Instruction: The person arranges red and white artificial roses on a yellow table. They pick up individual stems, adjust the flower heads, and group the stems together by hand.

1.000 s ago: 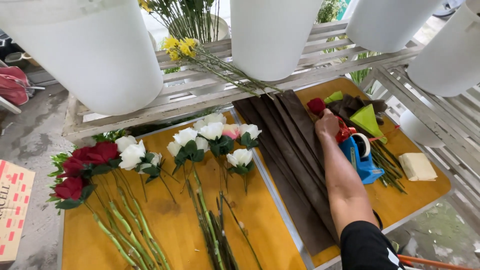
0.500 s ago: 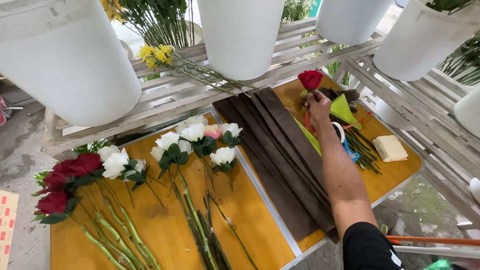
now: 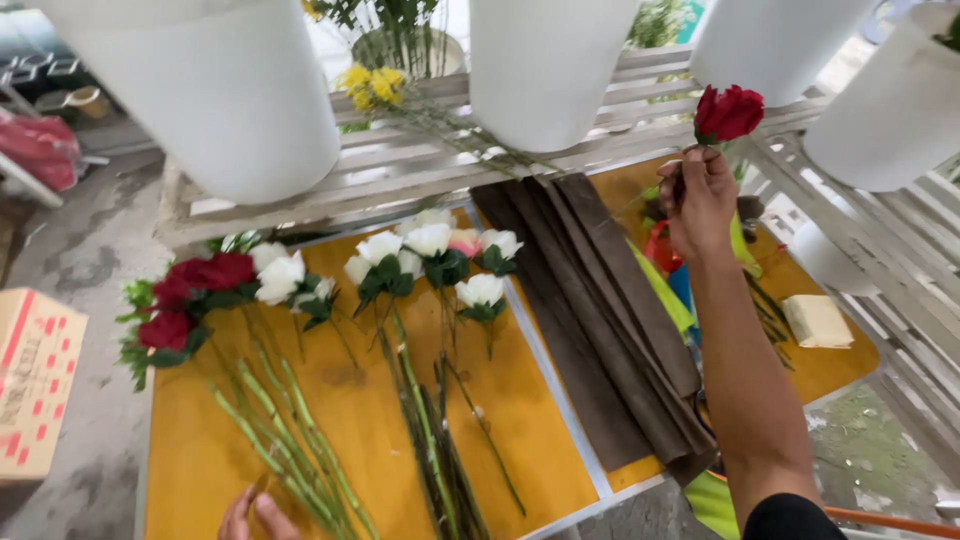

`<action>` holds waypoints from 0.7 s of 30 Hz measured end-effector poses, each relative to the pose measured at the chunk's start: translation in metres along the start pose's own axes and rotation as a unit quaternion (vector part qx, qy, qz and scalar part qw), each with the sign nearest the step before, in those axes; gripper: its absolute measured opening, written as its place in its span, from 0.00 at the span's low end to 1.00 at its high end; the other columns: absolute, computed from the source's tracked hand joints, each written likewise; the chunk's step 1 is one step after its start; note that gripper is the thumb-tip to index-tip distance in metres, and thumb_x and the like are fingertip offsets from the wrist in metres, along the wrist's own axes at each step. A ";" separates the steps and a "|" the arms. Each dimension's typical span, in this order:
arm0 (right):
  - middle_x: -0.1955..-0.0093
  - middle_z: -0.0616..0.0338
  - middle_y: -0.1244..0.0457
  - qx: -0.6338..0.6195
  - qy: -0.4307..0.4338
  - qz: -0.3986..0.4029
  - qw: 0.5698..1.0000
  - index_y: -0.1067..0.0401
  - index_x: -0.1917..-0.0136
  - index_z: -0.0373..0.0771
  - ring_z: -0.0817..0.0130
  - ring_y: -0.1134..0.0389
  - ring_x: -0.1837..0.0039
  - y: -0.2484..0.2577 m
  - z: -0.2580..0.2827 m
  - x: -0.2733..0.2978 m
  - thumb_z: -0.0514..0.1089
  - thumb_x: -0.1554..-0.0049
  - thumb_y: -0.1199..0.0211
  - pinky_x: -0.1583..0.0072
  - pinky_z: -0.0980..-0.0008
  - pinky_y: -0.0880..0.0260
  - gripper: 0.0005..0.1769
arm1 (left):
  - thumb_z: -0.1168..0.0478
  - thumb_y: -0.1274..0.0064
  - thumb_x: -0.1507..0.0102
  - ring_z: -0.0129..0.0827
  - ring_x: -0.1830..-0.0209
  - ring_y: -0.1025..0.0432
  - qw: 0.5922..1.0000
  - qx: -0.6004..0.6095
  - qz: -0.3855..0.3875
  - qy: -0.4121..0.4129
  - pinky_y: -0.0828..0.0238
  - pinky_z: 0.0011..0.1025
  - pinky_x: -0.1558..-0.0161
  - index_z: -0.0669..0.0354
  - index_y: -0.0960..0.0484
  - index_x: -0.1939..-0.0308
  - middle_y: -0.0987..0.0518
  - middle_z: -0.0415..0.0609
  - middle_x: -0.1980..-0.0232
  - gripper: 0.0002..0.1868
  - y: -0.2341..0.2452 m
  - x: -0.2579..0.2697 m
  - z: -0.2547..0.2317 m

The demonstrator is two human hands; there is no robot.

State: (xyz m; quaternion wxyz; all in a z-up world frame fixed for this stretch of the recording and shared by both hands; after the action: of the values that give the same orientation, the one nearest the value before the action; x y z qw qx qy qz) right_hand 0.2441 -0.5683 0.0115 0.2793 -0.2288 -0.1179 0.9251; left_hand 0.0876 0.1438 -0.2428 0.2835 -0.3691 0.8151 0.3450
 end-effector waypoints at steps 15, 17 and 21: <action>0.75 0.53 0.36 0.058 -0.285 0.289 0.912 0.31 0.57 0.34 0.67 0.35 0.74 -0.222 -0.066 0.392 0.37 0.36 0.41 0.68 0.70 0.34 0.07 | 0.61 0.47 0.32 0.28 0.71 0.23 0.730 0.402 0.430 0.348 0.21 0.28 0.65 0.67 0.15 0.49 0.16 0.47 0.64 0.13 -0.008 0.012 -0.197; 0.75 0.51 0.36 0.026 -0.297 0.291 0.909 0.32 0.57 0.33 0.67 0.37 0.75 -0.225 -0.068 0.409 0.39 0.36 0.40 0.70 0.71 0.35 0.09 | 0.59 0.43 0.35 0.26 0.69 0.23 0.754 0.359 0.423 0.351 0.21 0.27 0.64 0.65 0.13 0.50 0.15 0.46 0.63 0.14 0.000 0.016 -0.181; 0.75 0.53 0.35 0.050 -0.310 0.328 0.891 0.30 0.59 0.33 0.70 0.35 0.75 -0.244 -0.049 0.419 0.38 0.37 0.39 0.70 0.73 0.33 0.09 | 0.60 0.43 0.34 0.25 0.76 0.31 0.815 0.320 0.406 0.261 0.35 0.26 0.71 0.59 0.12 0.64 0.23 0.45 0.71 0.08 0.021 0.000 -0.182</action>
State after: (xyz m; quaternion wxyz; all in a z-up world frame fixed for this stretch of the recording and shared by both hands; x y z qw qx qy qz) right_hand 0.0712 -0.1254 -0.0964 -0.0798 0.0577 -0.0702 0.9927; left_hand 0.0330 0.0136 -0.1256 -0.0039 0.0304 0.9988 0.0392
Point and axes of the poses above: each hand's wrist, its own x-axis away from the middle knuckle, its own y-axis out of the back of the hand, z = x × y, the point moved 7 cm from there along -x, towards the middle knuckle
